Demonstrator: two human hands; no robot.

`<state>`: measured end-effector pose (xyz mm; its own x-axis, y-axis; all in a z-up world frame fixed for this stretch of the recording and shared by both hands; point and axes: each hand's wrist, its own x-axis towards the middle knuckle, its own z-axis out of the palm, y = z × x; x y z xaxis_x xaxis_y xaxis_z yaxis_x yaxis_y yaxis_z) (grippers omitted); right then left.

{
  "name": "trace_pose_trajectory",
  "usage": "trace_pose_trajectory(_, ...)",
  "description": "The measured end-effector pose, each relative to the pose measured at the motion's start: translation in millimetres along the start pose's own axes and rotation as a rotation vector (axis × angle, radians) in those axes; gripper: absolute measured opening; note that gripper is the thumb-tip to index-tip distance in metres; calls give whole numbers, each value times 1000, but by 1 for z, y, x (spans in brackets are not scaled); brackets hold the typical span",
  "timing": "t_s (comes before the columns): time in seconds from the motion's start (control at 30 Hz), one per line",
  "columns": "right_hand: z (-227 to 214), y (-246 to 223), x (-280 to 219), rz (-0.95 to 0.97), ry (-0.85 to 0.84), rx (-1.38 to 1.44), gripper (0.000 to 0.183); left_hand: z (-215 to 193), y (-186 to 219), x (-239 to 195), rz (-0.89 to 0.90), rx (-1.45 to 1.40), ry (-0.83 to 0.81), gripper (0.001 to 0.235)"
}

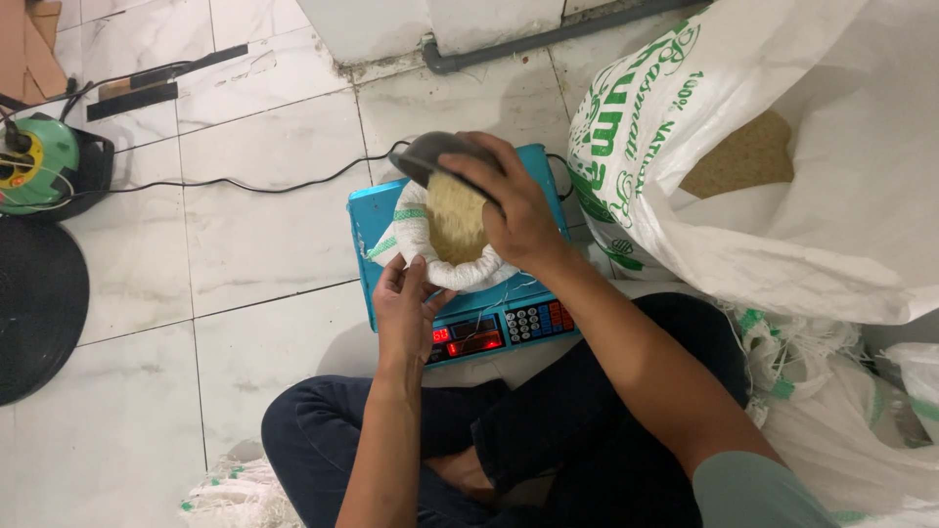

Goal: Scooping rice from a large sack into a smaller bag on a digital scale to reach a target weight.

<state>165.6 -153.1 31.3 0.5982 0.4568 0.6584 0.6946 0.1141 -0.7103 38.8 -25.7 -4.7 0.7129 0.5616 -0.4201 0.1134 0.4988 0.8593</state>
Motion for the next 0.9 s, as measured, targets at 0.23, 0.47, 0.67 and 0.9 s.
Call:
trace_pose_trajectory(0.23, 4, -1, -5, -164, 34, -390, 37, -4, 1, 1, -28, 3, -6, 55)
trace_pose_trajectory(0.47, -13, 5, 2, 747, 555, 209, 71, -4, 12, 13, 42, 361, 33, 70)
trace_pose_trajectory(0.67, -16, 0, 9, 1232, -62, -115, 82, -12, -2, 67, 249, 702, 16, 52)
trace_pose_trajectory(0.9, -10, -18, 18, 1120, 223, 16, 90, -23, 24, 69, 11, 163, 104, 50)
